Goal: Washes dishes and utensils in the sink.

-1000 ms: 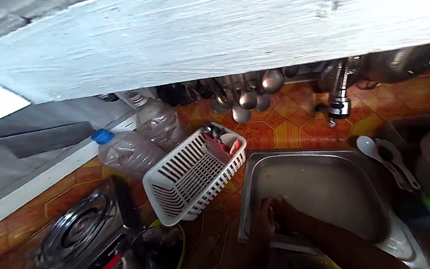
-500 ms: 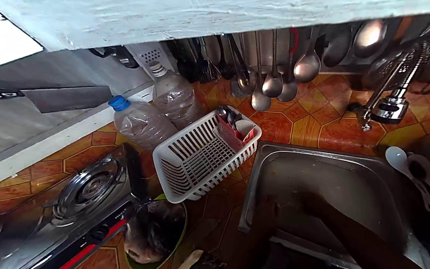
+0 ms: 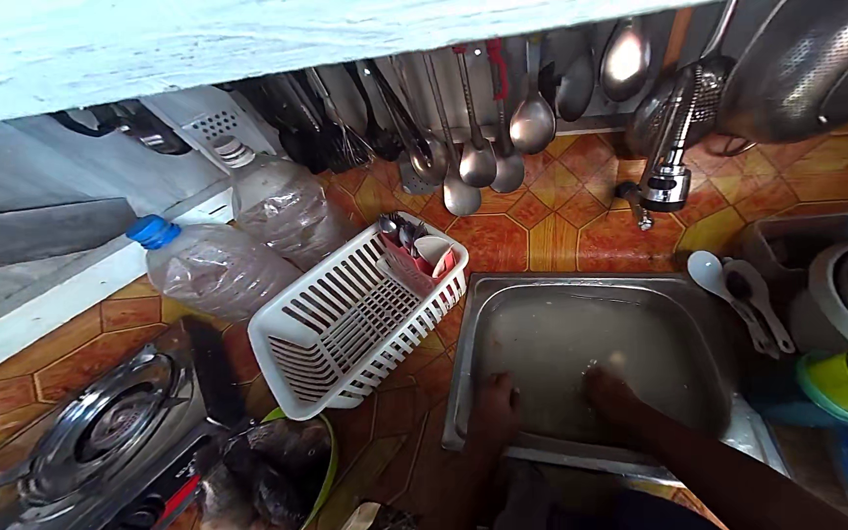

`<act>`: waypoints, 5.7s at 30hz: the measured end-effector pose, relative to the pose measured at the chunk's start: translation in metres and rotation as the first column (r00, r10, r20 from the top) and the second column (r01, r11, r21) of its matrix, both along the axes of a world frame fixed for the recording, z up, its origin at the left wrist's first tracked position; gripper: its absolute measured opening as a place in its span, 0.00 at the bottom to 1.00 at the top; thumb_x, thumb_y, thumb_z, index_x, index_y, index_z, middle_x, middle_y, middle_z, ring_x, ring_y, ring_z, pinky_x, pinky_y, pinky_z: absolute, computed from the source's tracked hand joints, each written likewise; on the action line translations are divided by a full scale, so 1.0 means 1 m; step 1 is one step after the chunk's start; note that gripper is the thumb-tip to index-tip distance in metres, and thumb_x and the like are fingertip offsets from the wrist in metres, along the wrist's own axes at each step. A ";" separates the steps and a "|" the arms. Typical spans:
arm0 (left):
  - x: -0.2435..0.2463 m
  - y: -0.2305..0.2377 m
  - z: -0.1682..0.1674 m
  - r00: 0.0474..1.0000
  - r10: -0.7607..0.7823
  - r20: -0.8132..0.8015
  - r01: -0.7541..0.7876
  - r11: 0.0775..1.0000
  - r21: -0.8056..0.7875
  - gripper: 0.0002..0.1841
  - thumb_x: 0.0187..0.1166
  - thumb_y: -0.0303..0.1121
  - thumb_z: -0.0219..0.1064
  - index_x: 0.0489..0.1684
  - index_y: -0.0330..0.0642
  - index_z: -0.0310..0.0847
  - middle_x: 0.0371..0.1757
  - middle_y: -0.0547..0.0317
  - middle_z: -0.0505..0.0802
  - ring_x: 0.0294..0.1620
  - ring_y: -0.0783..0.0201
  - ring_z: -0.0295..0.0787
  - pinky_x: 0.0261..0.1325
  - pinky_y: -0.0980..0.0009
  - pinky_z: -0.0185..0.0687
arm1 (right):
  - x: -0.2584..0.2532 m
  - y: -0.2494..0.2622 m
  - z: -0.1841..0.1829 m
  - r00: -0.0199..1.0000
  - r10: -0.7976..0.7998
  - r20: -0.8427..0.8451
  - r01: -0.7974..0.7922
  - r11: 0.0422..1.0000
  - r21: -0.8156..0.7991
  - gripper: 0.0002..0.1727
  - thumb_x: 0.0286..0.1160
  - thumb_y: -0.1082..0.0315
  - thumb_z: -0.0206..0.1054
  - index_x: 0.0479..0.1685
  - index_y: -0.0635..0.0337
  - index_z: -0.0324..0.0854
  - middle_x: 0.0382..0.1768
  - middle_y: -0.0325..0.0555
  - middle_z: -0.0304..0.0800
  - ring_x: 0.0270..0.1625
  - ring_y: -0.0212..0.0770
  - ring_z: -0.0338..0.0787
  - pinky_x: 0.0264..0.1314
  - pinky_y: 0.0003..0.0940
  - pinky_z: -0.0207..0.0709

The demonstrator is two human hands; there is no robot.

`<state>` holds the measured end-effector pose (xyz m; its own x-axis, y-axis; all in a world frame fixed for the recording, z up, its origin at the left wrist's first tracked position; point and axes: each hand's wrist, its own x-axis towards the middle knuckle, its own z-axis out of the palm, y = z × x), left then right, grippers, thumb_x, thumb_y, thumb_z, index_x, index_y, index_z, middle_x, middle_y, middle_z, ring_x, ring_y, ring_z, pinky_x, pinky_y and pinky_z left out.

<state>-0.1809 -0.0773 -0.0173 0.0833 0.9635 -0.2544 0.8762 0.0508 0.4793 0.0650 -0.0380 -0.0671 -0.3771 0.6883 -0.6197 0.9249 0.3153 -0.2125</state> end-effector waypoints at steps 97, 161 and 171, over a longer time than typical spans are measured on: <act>0.082 0.018 0.020 0.312 0.689 0.654 -0.183 0.719 -0.671 0.09 0.92 0.31 0.53 0.56 0.38 0.76 0.25 0.62 0.82 0.15 0.76 0.73 0.17 0.82 0.67 | -0.002 -0.027 0.039 0.581 0.589 -0.562 0.256 0.523 0.813 0.11 0.73 0.73 0.67 0.46 0.49 0.93 0.51 0.50 0.95 0.53 0.48 0.95 0.56 0.37 0.90; 0.041 0.018 -0.013 0.180 0.646 0.742 -0.204 0.763 -0.614 0.12 0.95 0.32 0.48 0.56 0.35 0.75 0.24 0.62 0.79 0.17 0.70 0.77 0.24 0.75 0.82 | 0.081 0.029 0.106 0.932 -0.360 -0.039 0.361 0.932 0.020 0.15 0.83 0.63 0.63 0.55 0.64 0.87 0.61 0.63 0.89 0.68 0.65 0.86 0.64 0.68 0.77; 0.092 0.019 0.007 0.146 0.643 0.752 -0.240 0.760 -0.604 0.11 0.95 0.32 0.47 0.65 0.36 0.66 0.50 0.49 0.91 0.38 0.63 0.91 0.39 0.69 0.86 | 0.008 -0.004 0.063 0.306 -0.636 -0.709 0.628 0.694 -0.352 0.11 0.84 0.68 0.66 0.49 0.68 0.87 0.34 0.49 0.88 0.31 0.37 0.85 0.41 0.36 0.81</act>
